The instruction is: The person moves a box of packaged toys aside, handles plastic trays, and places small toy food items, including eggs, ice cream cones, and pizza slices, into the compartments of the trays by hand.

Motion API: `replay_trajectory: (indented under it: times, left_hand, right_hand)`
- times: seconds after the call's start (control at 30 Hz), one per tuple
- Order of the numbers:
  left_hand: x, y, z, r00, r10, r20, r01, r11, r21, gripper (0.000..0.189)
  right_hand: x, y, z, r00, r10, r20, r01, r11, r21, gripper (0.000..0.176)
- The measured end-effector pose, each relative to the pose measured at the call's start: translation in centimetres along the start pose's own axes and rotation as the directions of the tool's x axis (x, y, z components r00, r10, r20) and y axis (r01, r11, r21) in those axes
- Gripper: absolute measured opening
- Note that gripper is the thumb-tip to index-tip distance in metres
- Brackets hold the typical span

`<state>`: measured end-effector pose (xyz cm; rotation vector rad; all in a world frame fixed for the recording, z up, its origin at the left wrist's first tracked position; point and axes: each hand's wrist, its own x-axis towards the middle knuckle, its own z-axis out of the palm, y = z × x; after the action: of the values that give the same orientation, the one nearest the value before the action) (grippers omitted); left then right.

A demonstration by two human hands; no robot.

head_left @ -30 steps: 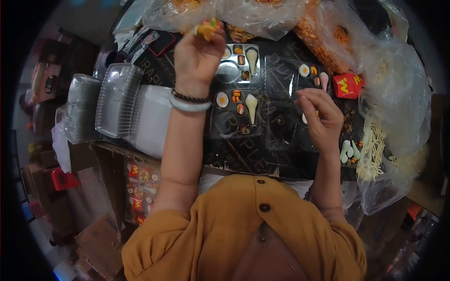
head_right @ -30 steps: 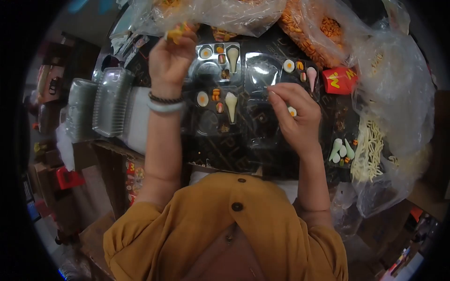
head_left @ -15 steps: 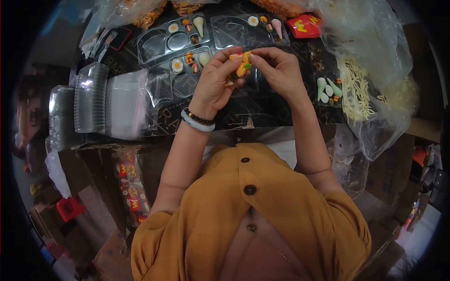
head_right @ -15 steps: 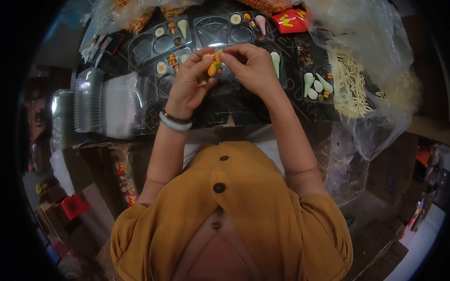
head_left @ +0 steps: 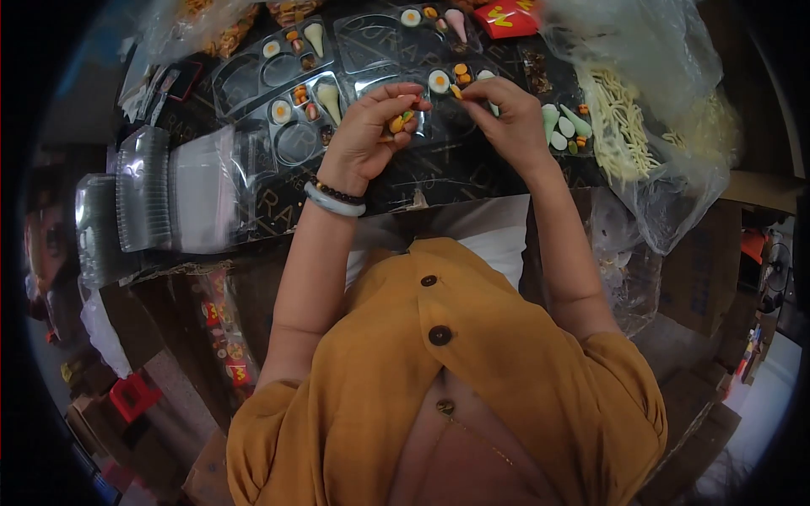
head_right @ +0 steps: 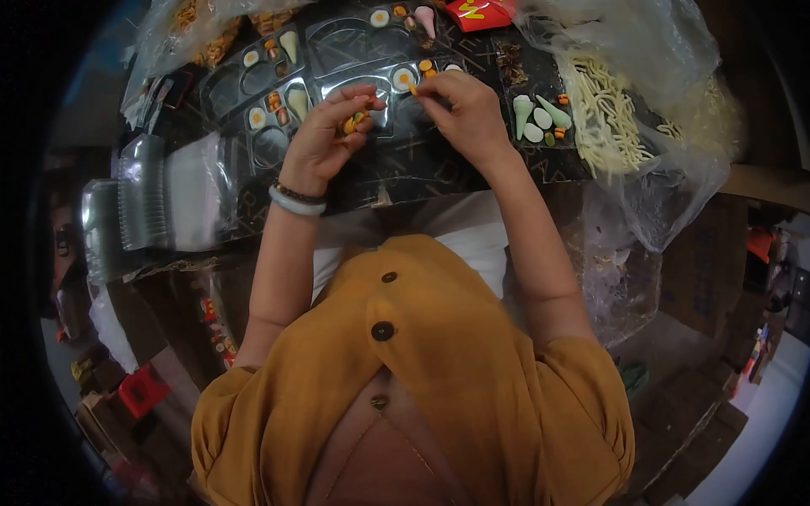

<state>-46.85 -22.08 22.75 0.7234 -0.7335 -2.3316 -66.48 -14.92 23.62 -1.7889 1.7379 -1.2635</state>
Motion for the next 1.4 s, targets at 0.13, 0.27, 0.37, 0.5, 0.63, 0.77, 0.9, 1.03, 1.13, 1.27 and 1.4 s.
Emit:
replay_trajectory:
  times: [0.13,0.27,0.37,0.5,0.63,0.77,0.9,1.03,1.13,1.27,1.4]
  left_hand:
    - [0.9,-0.4,1.0,0.993,0.114,-0.023,-0.095,0.912,0.4,0.025]
    - [1.4,-0.8,1.4,0.978,0.191,-0.083,-0.105,0.799,0.593,0.022]
    - [2.1,-1.3,1.1,0.975,0.218,-0.05,-0.114,0.677,0.727,0.02]
    - [2.1,-1.2,1.3,0.983,0.172,-0.064,-0.077,0.706,0.704,0.02]
    - [3.0,-2.1,0.3,0.988,0.13,-0.08,-0.053,0.784,0.619,0.021]
    - [4.0,-3.4,0.1,0.902,0.429,-0.052,-0.253,0.622,0.741,0.025]
    - [5.8,-4.6,-0.3,0.883,0.47,0.007,-0.309,0.57,0.762,0.019]
    - [5.1,-4.5,0.1,0.919,0.392,-0.031,-0.246,0.635,0.732,0.021]
    - [4.4,-4.3,0.2,0.91,0.414,0.018,-0.276,0.571,0.773,0.023]
    - [7.1,-5.8,-0.9,0.875,0.481,0.059,-0.323,0.487,0.811,0.022]
    - [8.3,-6.5,-1.8,0.775,0.613,0.156,-0.482,0.412,0.773,0.025]
  right_hand:
    - [-0.2,0.6,0.5,0.936,-0.314,0.159,0.352,0.844,-0.405,0.015]
    - [-0.4,1.4,-0.4,0.971,-0.225,0.085,0.24,0.929,-0.283,0.016]
    - [-0.3,1.5,-0.4,0.964,-0.238,0.12,0.264,0.911,-0.316,0.017]
    - [-0.3,1.2,0.1,0.944,-0.242,0.225,0.318,0.852,-0.416,0.015]
    - [0.4,0.5,0.0,0.909,-0.316,0.272,0.407,0.814,-0.414,0.014]
    - [1.3,-2.3,0.7,0.884,-0.328,0.332,0.44,0.825,-0.355,0.01]
    - [1.4,1.6,0.6,0.86,-0.307,0.407,0.473,0.779,-0.412,0.012]
    - [1.9,3.2,0.2,0.807,-0.311,0.502,0.551,0.703,-0.45,0.018]
    - [1.6,2.8,0.6,0.788,-0.348,0.508,0.59,0.663,-0.462,0.02]
    - [1.7,2.7,1.1,0.772,-0.389,0.503,0.619,0.641,-0.454,0.022]
    - [2.5,4.4,1.0,0.751,-0.448,0.485,0.647,0.643,-0.409,0.025]
